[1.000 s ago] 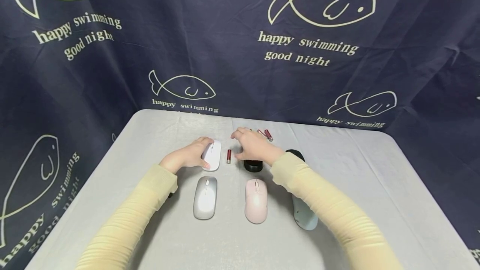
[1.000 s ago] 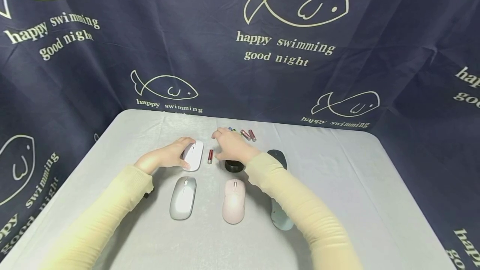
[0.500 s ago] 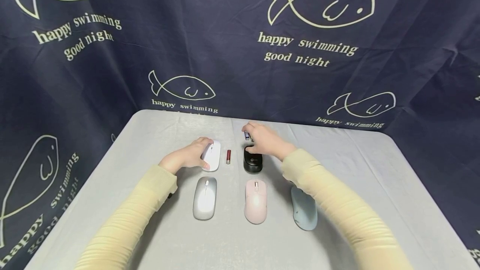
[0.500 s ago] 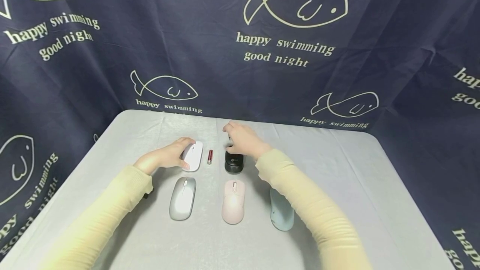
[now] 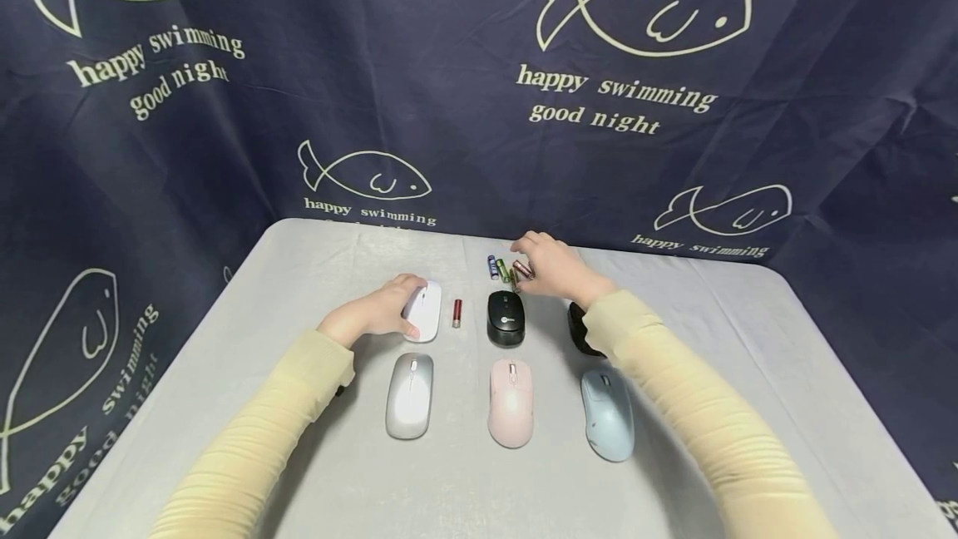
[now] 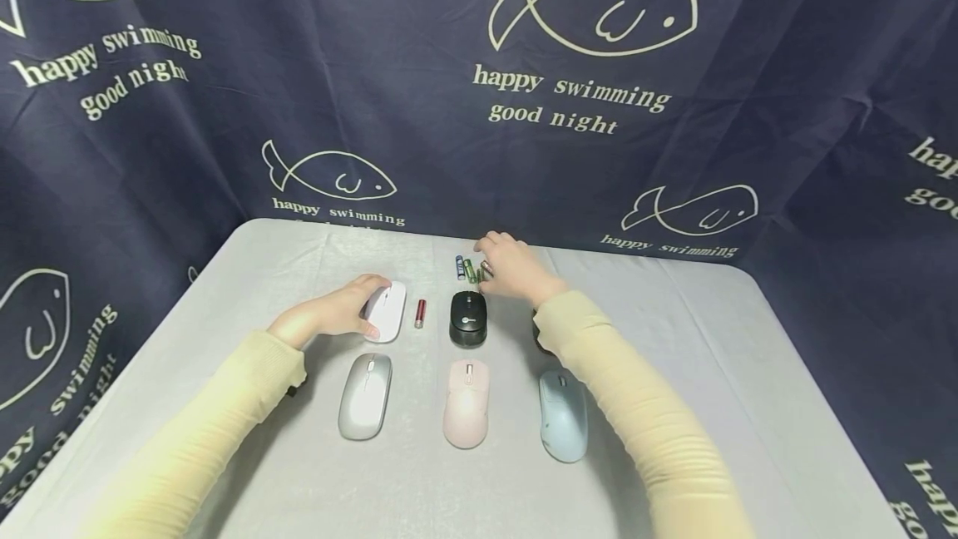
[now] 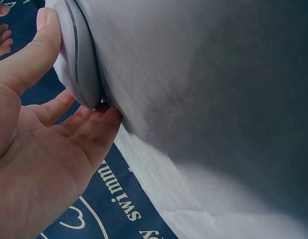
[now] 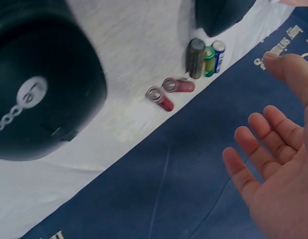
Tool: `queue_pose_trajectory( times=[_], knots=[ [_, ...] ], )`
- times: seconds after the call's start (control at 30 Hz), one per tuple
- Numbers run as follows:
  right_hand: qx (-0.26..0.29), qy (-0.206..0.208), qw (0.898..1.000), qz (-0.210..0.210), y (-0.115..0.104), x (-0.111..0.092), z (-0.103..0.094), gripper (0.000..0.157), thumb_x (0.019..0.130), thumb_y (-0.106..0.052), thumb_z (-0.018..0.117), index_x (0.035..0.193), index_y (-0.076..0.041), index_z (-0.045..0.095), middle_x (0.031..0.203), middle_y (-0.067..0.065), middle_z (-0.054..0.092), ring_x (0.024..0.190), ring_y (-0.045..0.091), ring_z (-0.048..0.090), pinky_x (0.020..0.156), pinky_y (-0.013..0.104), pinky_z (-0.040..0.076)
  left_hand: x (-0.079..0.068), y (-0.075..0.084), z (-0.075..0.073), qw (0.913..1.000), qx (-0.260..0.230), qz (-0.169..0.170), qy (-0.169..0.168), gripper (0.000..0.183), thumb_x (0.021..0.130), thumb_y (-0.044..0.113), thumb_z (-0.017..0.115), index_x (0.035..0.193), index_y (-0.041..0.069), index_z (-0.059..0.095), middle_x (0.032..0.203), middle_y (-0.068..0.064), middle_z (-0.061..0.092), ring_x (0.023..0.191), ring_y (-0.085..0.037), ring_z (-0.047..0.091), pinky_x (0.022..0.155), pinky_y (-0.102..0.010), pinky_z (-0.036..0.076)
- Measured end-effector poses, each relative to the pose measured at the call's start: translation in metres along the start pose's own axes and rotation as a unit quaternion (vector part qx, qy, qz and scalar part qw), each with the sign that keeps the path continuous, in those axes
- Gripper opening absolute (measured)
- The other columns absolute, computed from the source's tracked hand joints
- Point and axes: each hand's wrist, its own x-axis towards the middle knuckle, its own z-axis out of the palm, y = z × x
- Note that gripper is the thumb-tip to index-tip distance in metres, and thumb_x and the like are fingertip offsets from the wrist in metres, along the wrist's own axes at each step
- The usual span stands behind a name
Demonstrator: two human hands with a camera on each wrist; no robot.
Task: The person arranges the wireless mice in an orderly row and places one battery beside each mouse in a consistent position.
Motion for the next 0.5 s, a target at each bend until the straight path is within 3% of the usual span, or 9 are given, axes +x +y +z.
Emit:
queue_pose_trajectory(
  times=[0.5],
  knots=[
    [-0.002,-0.004,1.000,0.020,0.023,0.000,0.009,0.059,0.071,-0.021,0.076,0.123,-0.002,0.056,0.121,0.014,0.056,0.111,0.033,0.052,0.088,0.051,0.047,0.000,0.000,0.000,1.0000,-0.003,-0.003,-0.003,0.089,0.071,0.018,0.080,0.140,-0.007,0.031,0.145,-0.027,0.031,0.136,-0.040,0.027,0.115,-0.050,0.022]
  ],
)
